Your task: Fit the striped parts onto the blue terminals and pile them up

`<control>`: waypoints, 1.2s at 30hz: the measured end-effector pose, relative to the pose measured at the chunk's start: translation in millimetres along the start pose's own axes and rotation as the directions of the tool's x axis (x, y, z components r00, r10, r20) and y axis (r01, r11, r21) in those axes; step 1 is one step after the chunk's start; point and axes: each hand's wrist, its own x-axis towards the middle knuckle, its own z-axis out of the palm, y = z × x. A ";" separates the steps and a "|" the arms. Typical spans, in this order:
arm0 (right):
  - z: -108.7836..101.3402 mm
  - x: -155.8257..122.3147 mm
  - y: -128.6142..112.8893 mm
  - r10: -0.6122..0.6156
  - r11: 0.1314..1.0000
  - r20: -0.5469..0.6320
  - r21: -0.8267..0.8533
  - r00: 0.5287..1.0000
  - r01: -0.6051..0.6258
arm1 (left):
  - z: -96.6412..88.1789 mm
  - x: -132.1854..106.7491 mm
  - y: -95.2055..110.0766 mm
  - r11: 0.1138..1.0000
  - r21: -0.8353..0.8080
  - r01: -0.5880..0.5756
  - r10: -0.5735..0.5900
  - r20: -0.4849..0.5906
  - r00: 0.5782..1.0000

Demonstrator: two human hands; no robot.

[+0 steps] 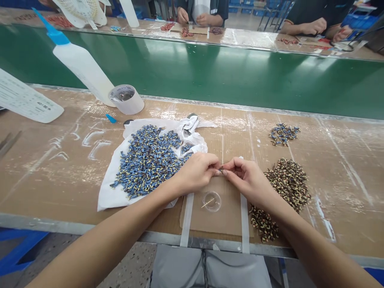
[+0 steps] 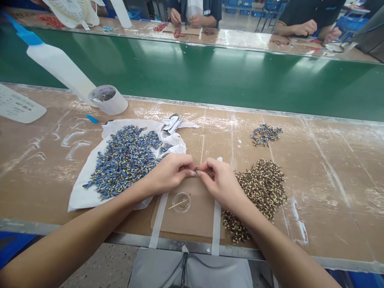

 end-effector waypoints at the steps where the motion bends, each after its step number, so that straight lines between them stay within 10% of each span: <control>1: -2.0 0.6 -1.3 -0.002 1.000 -0.011 0.031 1.000 0.002 | -1.8 0.3 0.4 1.000 -0.007 -0.010 0.009 -0.015 1.000; 13: -2.1 3.4 -5.0 0.035 0.968 -0.081 0.252 0.996 -0.013 | -9.5 -1.0 0.7 0.974 0.114 -0.196 0.214 -0.179 0.960; 36: -1.6 5.1 -3.3 0.006 0.983 -0.139 0.182 0.990 0.020 | -3.6 -1.6 -5.3 0.950 0.249 -0.187 0.207 -0.055 0.977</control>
